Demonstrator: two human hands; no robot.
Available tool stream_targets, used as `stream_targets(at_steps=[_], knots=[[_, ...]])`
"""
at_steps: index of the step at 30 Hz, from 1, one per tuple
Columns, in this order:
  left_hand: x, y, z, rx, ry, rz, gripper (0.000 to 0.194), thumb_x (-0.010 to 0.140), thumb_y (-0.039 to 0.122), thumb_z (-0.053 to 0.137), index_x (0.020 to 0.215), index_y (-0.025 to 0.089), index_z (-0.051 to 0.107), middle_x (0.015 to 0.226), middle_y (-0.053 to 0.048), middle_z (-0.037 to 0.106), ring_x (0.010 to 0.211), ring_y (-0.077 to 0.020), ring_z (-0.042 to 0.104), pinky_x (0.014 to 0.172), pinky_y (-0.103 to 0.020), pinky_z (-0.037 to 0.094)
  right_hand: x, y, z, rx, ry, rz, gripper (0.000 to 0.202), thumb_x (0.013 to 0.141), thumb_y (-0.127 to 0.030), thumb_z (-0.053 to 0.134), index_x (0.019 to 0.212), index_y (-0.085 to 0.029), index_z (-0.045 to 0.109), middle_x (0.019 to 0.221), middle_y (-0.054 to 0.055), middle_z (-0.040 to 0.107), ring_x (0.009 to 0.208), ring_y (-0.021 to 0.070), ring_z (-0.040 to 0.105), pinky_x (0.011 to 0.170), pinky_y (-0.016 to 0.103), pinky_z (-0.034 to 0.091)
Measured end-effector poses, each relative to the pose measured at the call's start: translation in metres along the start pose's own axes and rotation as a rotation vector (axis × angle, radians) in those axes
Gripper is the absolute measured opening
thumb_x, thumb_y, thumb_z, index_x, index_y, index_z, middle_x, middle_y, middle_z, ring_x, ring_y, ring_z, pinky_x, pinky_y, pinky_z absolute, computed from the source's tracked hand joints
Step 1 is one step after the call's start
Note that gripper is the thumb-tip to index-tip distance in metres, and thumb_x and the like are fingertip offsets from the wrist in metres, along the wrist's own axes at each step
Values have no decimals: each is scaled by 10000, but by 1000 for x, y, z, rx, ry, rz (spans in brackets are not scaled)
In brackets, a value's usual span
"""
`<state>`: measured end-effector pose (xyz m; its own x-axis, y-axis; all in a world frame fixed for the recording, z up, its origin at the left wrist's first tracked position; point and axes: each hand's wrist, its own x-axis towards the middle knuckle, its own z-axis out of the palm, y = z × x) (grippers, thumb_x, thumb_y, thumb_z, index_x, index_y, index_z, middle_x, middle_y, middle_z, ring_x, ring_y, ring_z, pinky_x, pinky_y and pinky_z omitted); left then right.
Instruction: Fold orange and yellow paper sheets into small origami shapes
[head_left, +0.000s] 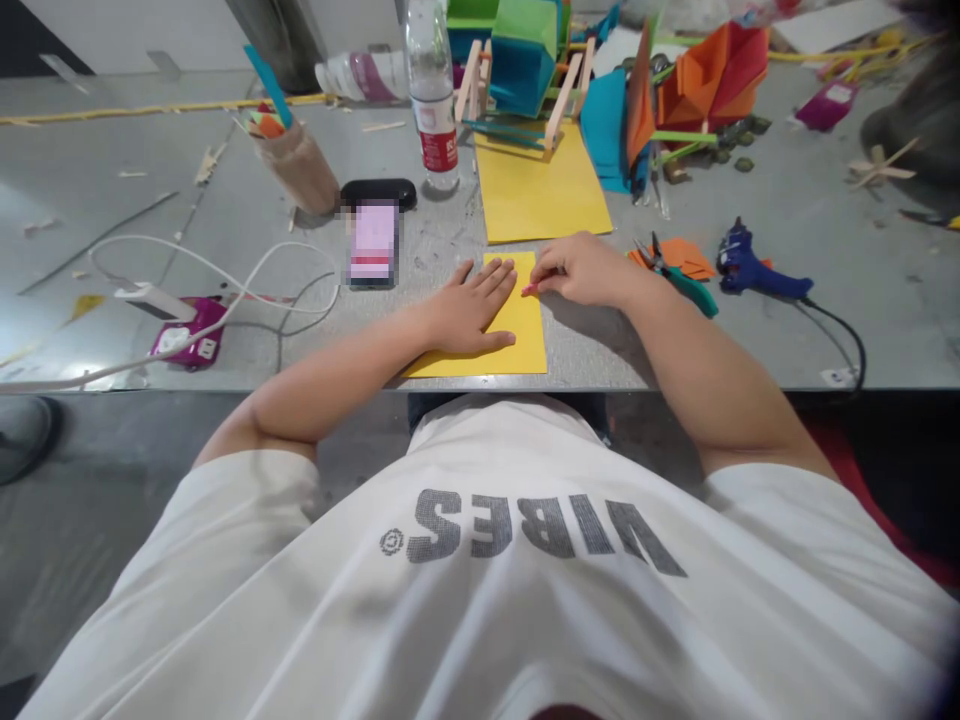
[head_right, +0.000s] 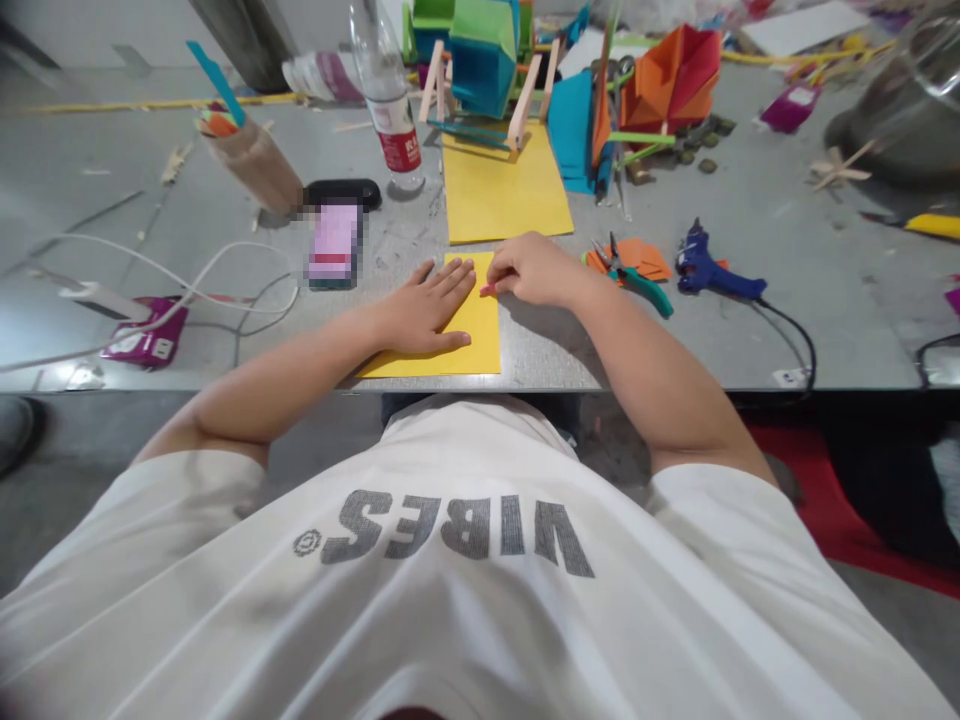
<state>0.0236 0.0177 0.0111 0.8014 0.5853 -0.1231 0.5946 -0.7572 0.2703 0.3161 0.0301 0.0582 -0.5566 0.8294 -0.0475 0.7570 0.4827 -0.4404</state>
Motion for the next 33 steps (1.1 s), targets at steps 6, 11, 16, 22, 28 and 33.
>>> stream_targets(at_steps=[6, 11, 16, 22, 28, 33], knots=[[-1, -2, 2, -9, 15, 9, 1243, 1152, 839, 576, 2061, 78, 204, 2146, -284, 109, 2043, -520, 100, 1642, -764, 37, -14, -7, -2, 65, -119, -55, 157, 1001, -367, 855, 970, -247, 952, 1064, 105, 929, 998, 298, 804, 926, 438, 553], [-3, -3, 2, 16, 3, 6, 1249, 1166, 824, 571, 2053, 33, 189, 2137, -311, 94, 2047, -510, 92, 1639, -766, 28, -21, -18, -4, 128, -263, -67, 82, 961, -282, 888, 977, -220, 939, 1031, 84, 943, 970, 266, 815, 871, 398, 532], [-6, -1, -1, 52, -7, 4, 1224, 1177, 832, 556, 2053, 51, 206, 2127, -323, 134, 2041, -509, 139, 1632, -788, 91, -28, -34, -4, 190, -424, -35, 81, 912, -204, 889, 907, -271, 934, 995, 19, 964, 931, 244, 847, 838, 364, 530], [-6, 0, -2, 90, -28, -15, 1224, 1187, 819, 537, 2040, 7, 204, 2121, -344, 111, 2046, -497, 117, 1635, -774, 87, -38, -60, 2, 139, -614, -82, 103, 883, -202, 961, 845, -294, 938, 832, -18, 897, 795, 215, 758, 821, 379, 481], [-7, 4, -7, 90, -21, -17, 1205, 1178, 828, 581, 2042, 62, 240, 2131, -331, 157, 2037, -507, 176, 1626, -770, 150, -35, -37, -14, 312, -626, -33, 155, 957, -438, 962, 932, -289, 925, 944, 19, 928, 892, 262, 812, 832, 400, 550], [-12, 26, -18, 151, 238, -253, 807, 1212, 735, 599, 1726, 124, 718, 1796, -323, 710, 1667, -530, 687, 1377, -714, 552, -22, 1, -25, 14, -12, 205, 234, 1134, -420, 801, 1276, -275, 916, 1291, 134, 953, 1141, 361, 848, 936, 466, 612]])
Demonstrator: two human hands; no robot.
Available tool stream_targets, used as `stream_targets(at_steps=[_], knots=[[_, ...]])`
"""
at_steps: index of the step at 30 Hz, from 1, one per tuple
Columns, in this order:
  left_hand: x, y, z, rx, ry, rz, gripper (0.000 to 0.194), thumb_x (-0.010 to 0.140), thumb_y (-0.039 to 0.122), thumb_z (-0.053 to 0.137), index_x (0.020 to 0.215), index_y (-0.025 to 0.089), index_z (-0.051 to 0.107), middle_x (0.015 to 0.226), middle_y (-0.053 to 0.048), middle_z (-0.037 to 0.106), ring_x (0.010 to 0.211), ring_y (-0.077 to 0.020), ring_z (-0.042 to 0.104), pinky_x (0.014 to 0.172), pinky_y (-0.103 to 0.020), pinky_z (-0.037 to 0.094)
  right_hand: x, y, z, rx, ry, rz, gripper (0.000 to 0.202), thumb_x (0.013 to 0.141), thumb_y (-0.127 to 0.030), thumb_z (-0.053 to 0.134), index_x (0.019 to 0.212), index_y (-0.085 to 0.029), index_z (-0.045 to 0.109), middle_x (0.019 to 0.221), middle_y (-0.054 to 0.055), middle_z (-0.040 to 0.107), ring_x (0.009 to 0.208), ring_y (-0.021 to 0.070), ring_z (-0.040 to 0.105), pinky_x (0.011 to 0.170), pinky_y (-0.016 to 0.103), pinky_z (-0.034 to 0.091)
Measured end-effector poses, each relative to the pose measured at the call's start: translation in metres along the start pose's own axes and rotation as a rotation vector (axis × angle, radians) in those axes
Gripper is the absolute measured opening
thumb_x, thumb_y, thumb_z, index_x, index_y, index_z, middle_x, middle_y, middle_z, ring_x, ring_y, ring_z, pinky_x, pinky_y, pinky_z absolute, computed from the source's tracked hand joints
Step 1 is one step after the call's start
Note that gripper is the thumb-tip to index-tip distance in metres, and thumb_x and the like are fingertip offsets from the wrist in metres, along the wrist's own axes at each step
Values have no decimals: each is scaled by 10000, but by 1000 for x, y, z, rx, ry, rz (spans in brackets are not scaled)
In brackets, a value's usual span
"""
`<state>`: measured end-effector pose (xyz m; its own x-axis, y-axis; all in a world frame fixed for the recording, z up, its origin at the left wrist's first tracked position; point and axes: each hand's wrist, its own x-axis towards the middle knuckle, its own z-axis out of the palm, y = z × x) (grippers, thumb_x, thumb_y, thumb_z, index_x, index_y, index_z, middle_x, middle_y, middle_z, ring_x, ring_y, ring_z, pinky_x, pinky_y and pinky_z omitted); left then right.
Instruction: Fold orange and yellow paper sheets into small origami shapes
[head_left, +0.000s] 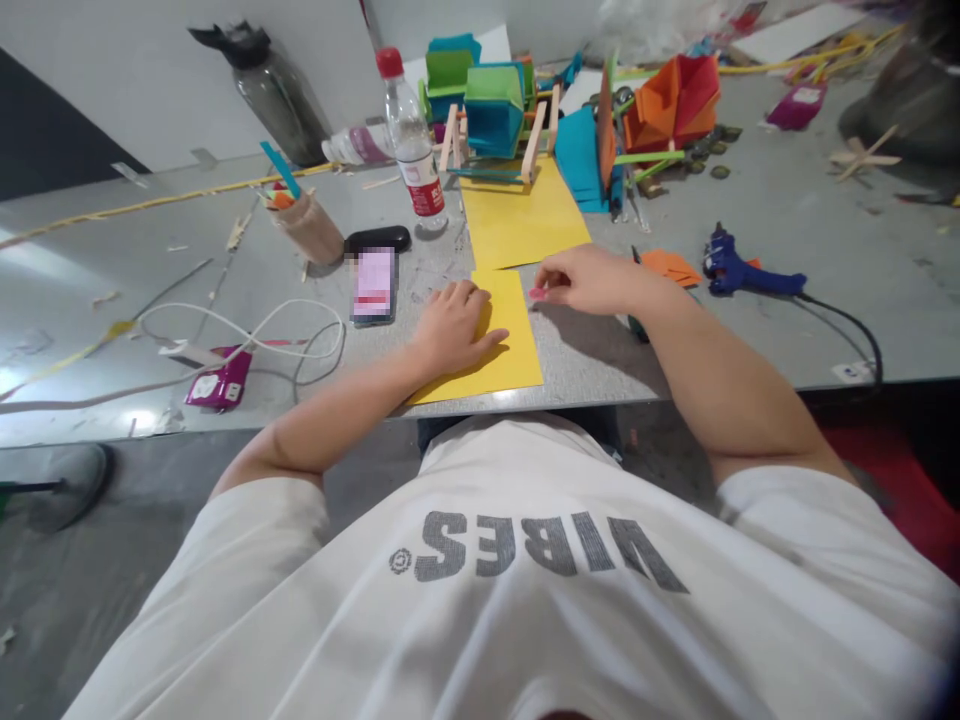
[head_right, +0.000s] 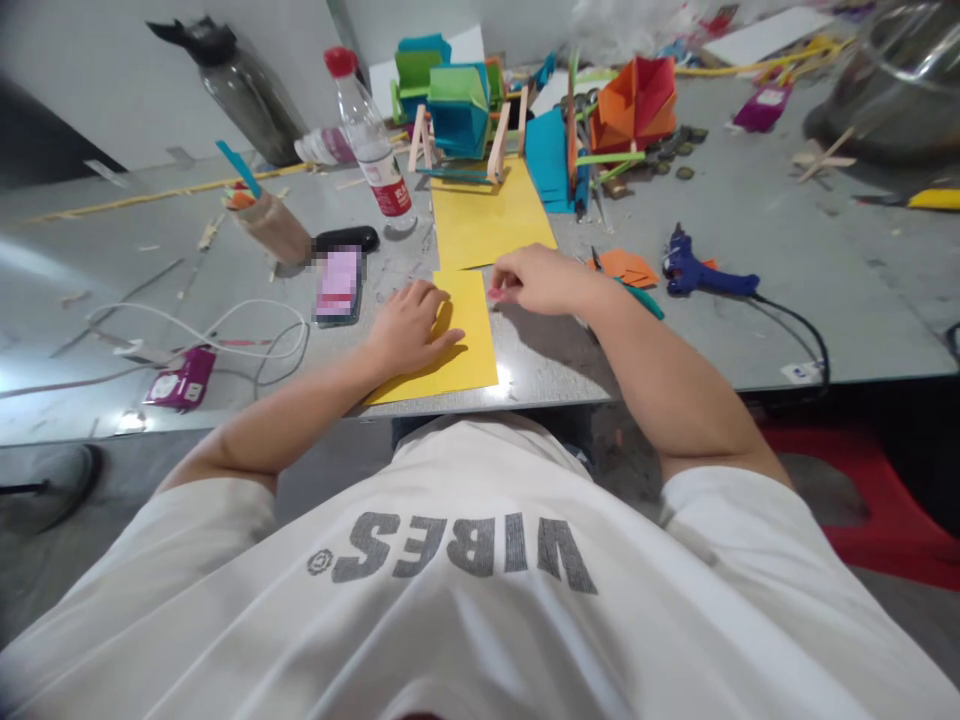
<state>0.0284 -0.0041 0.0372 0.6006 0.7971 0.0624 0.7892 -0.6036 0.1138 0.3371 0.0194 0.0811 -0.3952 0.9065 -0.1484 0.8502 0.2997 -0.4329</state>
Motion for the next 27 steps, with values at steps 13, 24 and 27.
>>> stream_targets(at_steps=[13, 24, 27], knots=[[2, 11, -12, 1, -38, -185, 468, 1272, 272, 446, 1443, 184, 873, 1483, -204, 873, 1410, -419, 843, 1187, -572, 623, 12, 8, 39, -151, 131, -386, 818, 982, -626, 975, 1712, -311, 784, 1740, 217, 684, 1617, 567, 602, 1382, 778, 490], [6, -12, 3, -288, -84, 315, 482, 1228, 513, 545, 1055, 212, 880, 1092, -141, 907, 1122, -330, 870, 1199, -564, 584, 7, -13, 53, -136, 214, -541, 270, 1043, -432, 867, 1285, -342, 947, 1687, 117, 821, 1762, 555, 548, 1438, 814, 283], [5, -22, -5, -451, -68, 430, 834, 1212, 888, 399, 1034, 205, 843, 1028, -151, 879, 1007, -324, 850, 1118, -547, 599, 8, -11, 45, -89, 255, -480, 219, 1117, -470, 762, 1022, -335, 906, 1277, 74, 925, 1387, 453, 785, 1417, 795, 286]])
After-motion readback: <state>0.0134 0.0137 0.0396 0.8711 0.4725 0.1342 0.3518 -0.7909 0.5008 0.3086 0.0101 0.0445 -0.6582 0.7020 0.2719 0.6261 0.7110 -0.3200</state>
